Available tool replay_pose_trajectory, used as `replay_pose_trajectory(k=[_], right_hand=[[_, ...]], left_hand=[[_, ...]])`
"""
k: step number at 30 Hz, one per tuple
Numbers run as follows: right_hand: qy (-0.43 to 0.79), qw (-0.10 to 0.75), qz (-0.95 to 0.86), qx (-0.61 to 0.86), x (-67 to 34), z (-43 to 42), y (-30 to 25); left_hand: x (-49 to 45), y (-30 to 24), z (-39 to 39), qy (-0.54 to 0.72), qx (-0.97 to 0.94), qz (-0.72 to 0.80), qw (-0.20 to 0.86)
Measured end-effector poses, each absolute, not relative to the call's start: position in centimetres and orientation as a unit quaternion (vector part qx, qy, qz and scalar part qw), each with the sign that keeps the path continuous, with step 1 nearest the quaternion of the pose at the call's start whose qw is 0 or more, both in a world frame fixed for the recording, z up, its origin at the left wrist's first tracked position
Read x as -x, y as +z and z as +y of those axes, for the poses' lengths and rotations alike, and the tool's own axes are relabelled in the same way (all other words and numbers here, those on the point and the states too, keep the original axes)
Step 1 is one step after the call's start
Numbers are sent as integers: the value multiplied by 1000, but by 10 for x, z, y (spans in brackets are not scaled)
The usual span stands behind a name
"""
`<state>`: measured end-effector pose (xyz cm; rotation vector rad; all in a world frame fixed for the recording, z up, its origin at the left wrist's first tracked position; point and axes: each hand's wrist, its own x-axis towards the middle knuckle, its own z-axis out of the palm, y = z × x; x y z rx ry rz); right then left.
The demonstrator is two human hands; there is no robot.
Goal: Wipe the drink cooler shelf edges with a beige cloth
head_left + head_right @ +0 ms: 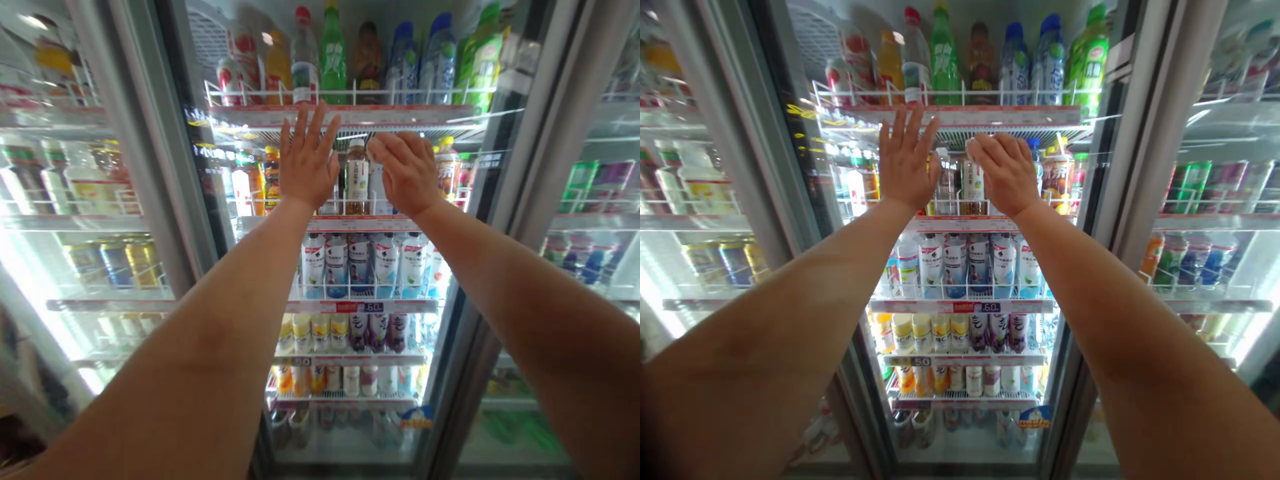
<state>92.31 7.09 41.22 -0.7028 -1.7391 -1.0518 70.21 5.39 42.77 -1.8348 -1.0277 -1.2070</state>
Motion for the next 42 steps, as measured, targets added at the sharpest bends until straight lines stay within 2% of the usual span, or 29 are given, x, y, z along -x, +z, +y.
replay_pose_trajectory(k=[4, 6, 12, 17, 19, 24, 29, 31, 36, 42], right_hand=[[-403, 645, -558, 332, -927, 88, 444], [-389, 681, -514, 347, -926, 91, 451], [-436, 559, -645, 286, -925, 79, 438], [-407, 647, -546, 343, -931, 88, 440], [-408, 648, -539, 351, -930, 88, 438], [-461, 523, -662, 275, -922, 76, 427], [-439, 635, -546, 327, -926, 82, 432], [-451, 631, -540, 326, -926, 83, 433], [-485, 546, -612, 303, -923, 79, 430], [-430, 652, -519, 348, -929, 88, 435]], left_hand=[[-701, 426, 49, -415, 714, -428, 368], [-701, 426, 51, -431, 706, -417, 376], [-701, 426, 56, -448, 688, -398, 410], [-702, 425, 54, -433, 679, -411, 428], [-702, 425, 53, -431, 679, -417, 424], [-701, 425, 54, -440, 672, -410, 432], [-701, 425, 55, -439, 661, -408, 452], [-701, 425, 56, -442, 664, -402, 449], [-700, 426, 57, -443, 661, -400, 455], [-701, 425, 55, -447, 665, -395, 449]])
